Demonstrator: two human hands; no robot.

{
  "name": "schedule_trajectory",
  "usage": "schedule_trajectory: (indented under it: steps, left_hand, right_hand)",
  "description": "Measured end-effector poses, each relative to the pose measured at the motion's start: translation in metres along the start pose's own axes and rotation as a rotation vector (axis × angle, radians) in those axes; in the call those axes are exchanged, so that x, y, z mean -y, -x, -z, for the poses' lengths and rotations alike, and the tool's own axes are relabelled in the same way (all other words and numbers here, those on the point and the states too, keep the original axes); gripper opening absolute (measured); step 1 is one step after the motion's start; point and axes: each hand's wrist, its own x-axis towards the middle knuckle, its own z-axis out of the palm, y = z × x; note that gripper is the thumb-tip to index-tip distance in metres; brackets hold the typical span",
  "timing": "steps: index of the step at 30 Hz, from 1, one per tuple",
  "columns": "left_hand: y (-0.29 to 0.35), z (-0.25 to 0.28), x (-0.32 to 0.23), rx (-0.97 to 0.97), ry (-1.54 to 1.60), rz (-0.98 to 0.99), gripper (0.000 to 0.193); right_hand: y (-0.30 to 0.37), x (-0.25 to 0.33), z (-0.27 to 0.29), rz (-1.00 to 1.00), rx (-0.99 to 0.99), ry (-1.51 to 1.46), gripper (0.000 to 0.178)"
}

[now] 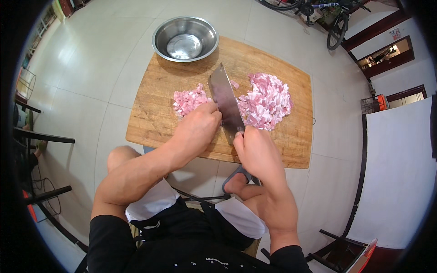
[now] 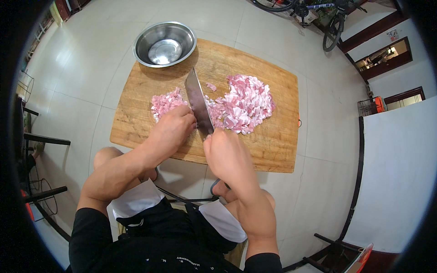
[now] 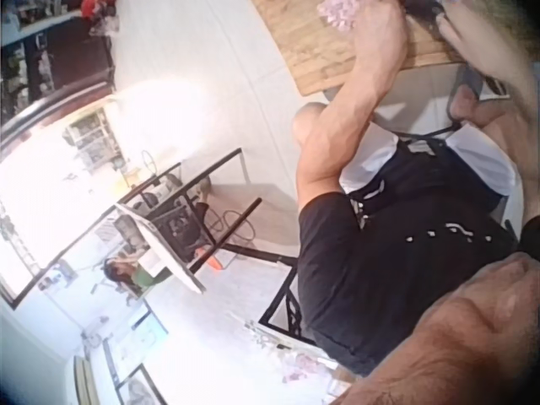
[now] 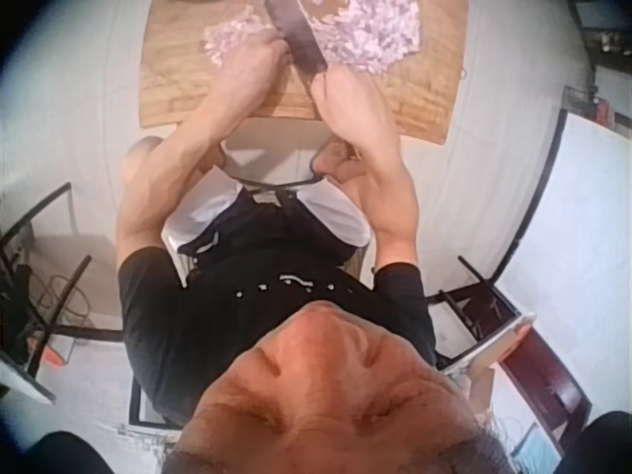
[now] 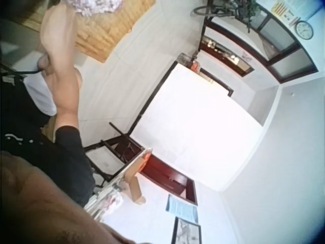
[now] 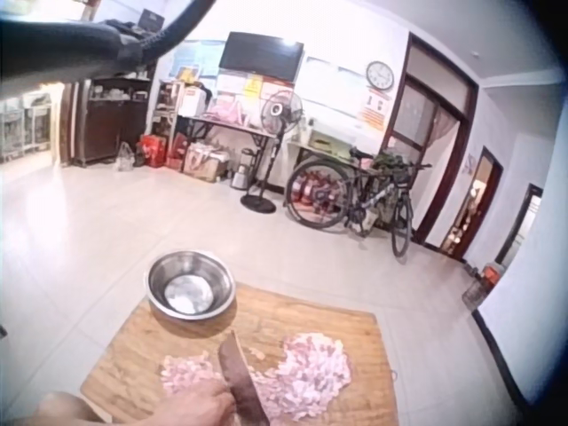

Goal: The person uses a cleaver to chop raw meat into small pieces on a wooden cutting board. The person repeatedly slices the meat and gathers the chopped pieces into a pile.

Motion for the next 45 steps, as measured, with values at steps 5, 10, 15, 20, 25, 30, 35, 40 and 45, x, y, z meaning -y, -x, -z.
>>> schedule_trajectory:
  steps: [5,10,15,20,25,30,35,40,45]
  left_hand:
    - [0.002,0.004,-0.002,0.017,-0.022,-0.069,0.009]
    - [0.0,0.015,-0.007,0.104,0.065,0.002,0.011]
    - [0.005,0.019,0.002,0.003,0.132,0.02,0.014]
    - [0.004,0.022,-0.005,0.027,0.064,0.059,0.011]
    - [0.002,0.017,-0.006,0.01,0.021,0.035,0.011]
    - [0.001,0.014,-0.004,-0.006,0.0,0.01,0.011]
    - [0.0,0.013,-0.003,-0.009,-0.004,-0.002,0.01]
    - [0.001,0.012,-0.003,-0.006,-0.002,0.018,0.009]
    - [-0.001,0.01,-0.001,0.007,0.032,0.005,0.009]
  right_hand:
    - [-0.029,-0.023,-0.008,-0.104,0.063,-0.378,0.036]
    - [-0.051,-0.044,-0.013,-0.155,0.059,-0.648,0.032]
    - [-0.032,-0.03,-0.001,-0.158,-0.047,-0.597,0.032]
    - [0.008,-0.029,-0.001,0.053,-0.149,-0.284,0.031]
    - [0.03,-0.011,0.004,-0.012,-0.06,-0.04,0.032]
    - [0.038,-0.006,0.009,0.054,-0.057,-0.04,0.032]
    - [0.043,-0.008,0.01,0.108,-0.071,-0.063,0.03]
    - [0.044,-0.008,0.008,0.097,-0.035,-0.02,0.031]
    - [0.038,-0.004,0.009,0.038,0.055,-0.017,0.032]
